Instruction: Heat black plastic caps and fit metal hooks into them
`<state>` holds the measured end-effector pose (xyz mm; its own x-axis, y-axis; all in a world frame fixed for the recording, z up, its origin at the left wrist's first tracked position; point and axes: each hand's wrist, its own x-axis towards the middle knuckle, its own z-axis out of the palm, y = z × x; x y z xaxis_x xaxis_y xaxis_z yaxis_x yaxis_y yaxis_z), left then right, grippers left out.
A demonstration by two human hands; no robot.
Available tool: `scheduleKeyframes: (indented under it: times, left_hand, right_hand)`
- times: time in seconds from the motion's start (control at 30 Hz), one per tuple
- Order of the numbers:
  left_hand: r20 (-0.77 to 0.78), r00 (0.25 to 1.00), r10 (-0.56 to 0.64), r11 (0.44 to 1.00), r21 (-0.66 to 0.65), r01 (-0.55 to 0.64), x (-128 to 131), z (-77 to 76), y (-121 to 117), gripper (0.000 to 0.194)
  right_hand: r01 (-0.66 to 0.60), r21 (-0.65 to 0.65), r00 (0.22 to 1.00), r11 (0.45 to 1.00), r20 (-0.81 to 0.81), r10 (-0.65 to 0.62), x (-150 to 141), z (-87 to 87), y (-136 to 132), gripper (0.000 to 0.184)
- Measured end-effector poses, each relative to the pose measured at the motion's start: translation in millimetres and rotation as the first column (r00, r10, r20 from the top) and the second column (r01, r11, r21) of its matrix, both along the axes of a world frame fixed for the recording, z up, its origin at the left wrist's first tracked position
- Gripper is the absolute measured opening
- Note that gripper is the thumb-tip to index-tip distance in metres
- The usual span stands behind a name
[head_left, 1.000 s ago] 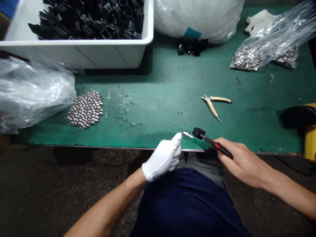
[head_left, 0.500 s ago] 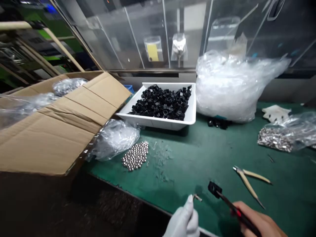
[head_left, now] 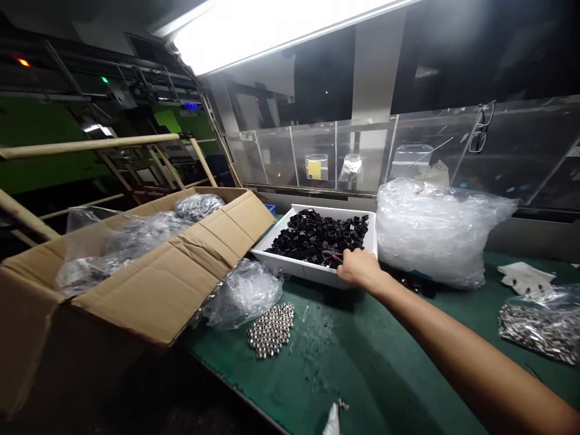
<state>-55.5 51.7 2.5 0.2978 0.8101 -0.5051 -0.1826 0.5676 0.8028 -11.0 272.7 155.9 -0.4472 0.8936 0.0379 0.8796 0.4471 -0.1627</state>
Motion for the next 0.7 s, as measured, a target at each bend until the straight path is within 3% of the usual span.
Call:
scheduleKeyframes:
  times: [0.1, 0.2, 0.3, 0.37, 0.53, 0.63, 0.7]
  left_hand:
    - [0.124, 0.969, 0.212, 0.977, -0.031, -0.21, -13.4, -3.0, -19.6, 0.064]
    - [0.188, 0.919, 0.346, 0.937, -0.106, -0.332, -24.0, -7.1, -51.4, 0.071]
    - [0.244, 0.771, 0.588, 0.802, -0.296, -0.518, -29.4, -6.0, -72.2, 0.074]
    - [0.25, 0.687, 0.682, 0.718, -0.402, -0.567, -37.4, -2.7, -73.9, 0.072]
    - [0.083, 0.687, 0.722, 0.684, -0.232, -0.691, -77.5, 5.5, -64.0, 0.069]
    - [-0.255, 0.716, 0.65, 0.741, 0.003, -0.672, -97.2, 7.4, -62.9, 0.065]
    - [-0.474, 0.654, 0.589, 0.782, 0.129, -0.61, -105.0, 6.9, -63.1, 0.062]
  right_hand:
    - [0.014, 0.053, 0.999, 0.999, 0.048, -0.016, 0.2, -21.9, -0.5, 0.032]
    - [-0.032, 0.1, 0.998, 0.994, 0.048, 0.027, 30.9, -37.9, -17.1, 0.037]
    - [-0.093, 0.105, 0.996, 0.99, 0.009, 0.092, 73.0, -56.0, -41.8, 0.044]
    - [-0.115, 0.081, 0.993, 0.99, -0.03, 0.118, 101.3, -74.5, -60.7, 0.047]
    - [-0.16, 0.054, 0.968, 0.986, -0.189, 0.168, 158.7, -130.9, -107.7, 0.048]
    - [-0.176, 0.062, 0.955, 0.982, -0.231, 0.186, 179.7, -151.5, -129.4, 0.047]
    - [-0.178, 0.061, 0.956, 0.982, -0.228, 0.187, 189.2, -157.9, -140.1, 0.047]
